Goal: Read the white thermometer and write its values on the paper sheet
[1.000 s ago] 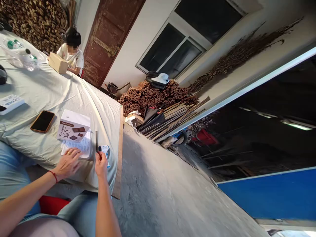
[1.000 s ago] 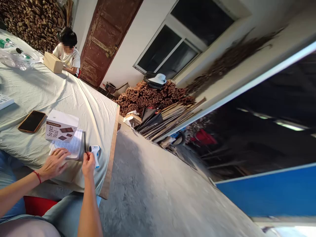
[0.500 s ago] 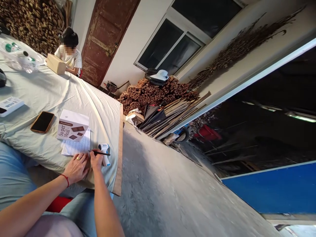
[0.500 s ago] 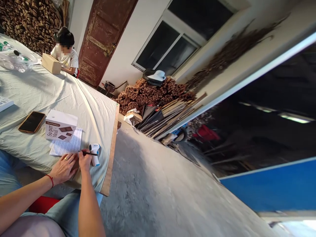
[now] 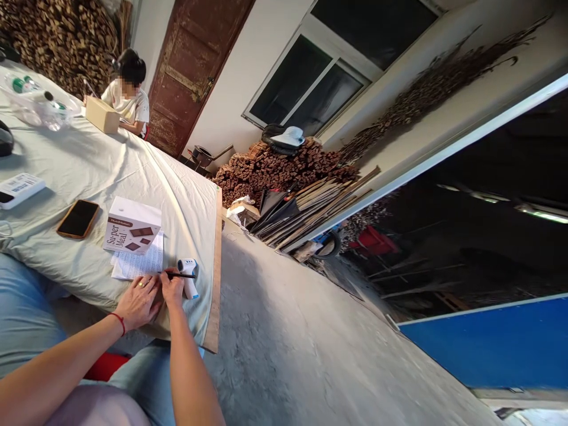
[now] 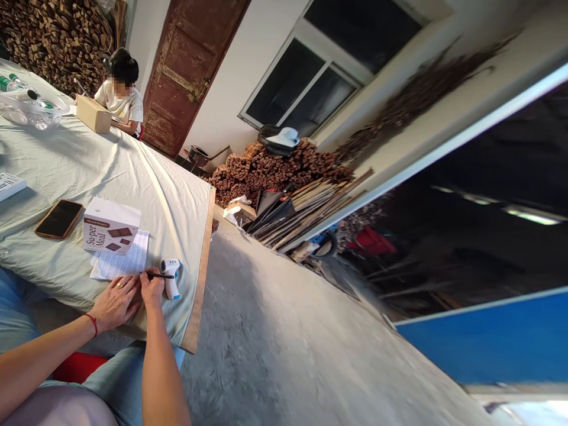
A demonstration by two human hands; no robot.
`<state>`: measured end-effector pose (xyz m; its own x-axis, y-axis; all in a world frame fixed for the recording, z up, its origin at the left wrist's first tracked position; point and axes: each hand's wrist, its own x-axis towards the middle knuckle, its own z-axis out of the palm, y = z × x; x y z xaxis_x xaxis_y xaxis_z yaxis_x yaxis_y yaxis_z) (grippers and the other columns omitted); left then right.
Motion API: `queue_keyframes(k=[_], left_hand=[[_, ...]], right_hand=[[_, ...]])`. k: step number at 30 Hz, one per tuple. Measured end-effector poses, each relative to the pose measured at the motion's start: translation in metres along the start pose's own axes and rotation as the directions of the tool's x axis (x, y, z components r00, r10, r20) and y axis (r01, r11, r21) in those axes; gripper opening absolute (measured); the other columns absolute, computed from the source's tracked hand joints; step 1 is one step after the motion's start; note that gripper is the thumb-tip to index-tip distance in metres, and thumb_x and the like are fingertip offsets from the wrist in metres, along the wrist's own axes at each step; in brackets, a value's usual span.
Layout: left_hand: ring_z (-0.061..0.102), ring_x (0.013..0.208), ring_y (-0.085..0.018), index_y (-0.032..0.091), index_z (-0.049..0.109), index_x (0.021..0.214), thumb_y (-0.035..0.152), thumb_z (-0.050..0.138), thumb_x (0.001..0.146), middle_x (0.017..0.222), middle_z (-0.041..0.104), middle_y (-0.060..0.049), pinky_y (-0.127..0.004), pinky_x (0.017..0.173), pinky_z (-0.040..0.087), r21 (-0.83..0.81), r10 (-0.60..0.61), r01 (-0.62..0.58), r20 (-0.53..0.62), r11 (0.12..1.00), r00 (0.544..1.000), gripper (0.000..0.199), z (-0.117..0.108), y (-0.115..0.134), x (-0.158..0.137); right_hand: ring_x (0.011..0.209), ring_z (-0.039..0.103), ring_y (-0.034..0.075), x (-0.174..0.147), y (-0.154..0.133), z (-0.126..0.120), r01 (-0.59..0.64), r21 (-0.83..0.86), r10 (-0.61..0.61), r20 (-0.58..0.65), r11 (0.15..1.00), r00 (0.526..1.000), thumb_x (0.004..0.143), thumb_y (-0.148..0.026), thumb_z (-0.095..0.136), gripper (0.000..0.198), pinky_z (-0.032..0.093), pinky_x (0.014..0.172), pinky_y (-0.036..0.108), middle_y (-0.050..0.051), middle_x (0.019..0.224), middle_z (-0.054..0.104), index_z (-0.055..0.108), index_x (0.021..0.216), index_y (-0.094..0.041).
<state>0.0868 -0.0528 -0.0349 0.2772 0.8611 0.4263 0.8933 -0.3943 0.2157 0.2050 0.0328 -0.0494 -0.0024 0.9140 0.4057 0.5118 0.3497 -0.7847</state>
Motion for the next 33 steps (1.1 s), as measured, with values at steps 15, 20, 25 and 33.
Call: queue_keyframes(k=[15, 20, 25, 33], left_hand=[[0.049, 0.125, -0.028, 0.016, 0.055, 0.131, 0.033, 0.05, 0.089, 0.132, 0.059, -0.013, -0.045, 0.109, 0.034, 0.003, -0.003, 0.003, -0.01, 1.0, 1.0, 0.046, 0.0046, -0.0016, -0.0008], [0.049, 0.124, -0.028, 0.017, 0.055, 0.132, 0.033, 0.05, 0.089, 0.131, 0.06, -0.014, -0.045, 0.109, 0.034, -0.004, -0.001, 0.001, -0.018, 1.0, 1.0, 0.046, 0.0057, -0.0021, -0.0009], [0.05, 0.124, -0.028, 0.016, 0.056, 0.13, 0.033, 0.05, 0.089, 0.132, 0.06, -0.014, -0.045, 0.109, 0.034, -0.001, -0.006, 0.006, -0.005, 1.0, 1.0, 0.045, 0.0046, -0.0017, -0.0008], [0.049, 0.126, -0.028, 0.016, 0.055, 0.133, 0.032, 0.049, 0.089, 0.133, 0.059, -0.014, -0.046, 0.11, 0.034, 0.009, -0.002, 0.002, -0.02, 1.0, 1.0, 0.047, 0.0083, -0.0023, -0.0019]], right_hand=[[0.07, 0.066, 0.021, 0.0002, 0.0008, 0.0001, -0.004, -0.027, 0.004, 0.001, 1.0, 1.0, 0.077, -0.021, 0.05, 0.009, 0.054, 0.072, 0.031, 0.006, 0.07, 0.069, 0.057, 0.071, -0.021], [0.069, 0.066, 0.021, 0.0004, 0.001, 0.0011, -0.005, -0.021, 0.004, -0.011, 1.0, 1.0, 0.077, -0.022, 0.049, 0.01, 0.053, 0.071, 0.031, 0.006, 0.069, 0.069, 0.057, 0.071, -0.021], [0.069, 0.066, 0.021, 0.0005, 0.0014, 0.0013, -0.001, -0.02, 0.001, -0.022, 1.0, 1.0, 0.077, -0.022, 0.05, 0.009, 0.053, 0.071, 0.031, 0.006, 0.068, 0.068, 0.056, 0.071, -0.021], [0.07, 0.067, 0.021, 0.0008, 0.0028, 0.0005, 0.009, -0.019, -0.01, -0.007, 1.0, 1.0, 0.077, -0.023, 0.052, 0.007, 0.054, 0.072, 0.031, 0.006, 0.069, 0.069, 0.056, 0.071, -0.021]])
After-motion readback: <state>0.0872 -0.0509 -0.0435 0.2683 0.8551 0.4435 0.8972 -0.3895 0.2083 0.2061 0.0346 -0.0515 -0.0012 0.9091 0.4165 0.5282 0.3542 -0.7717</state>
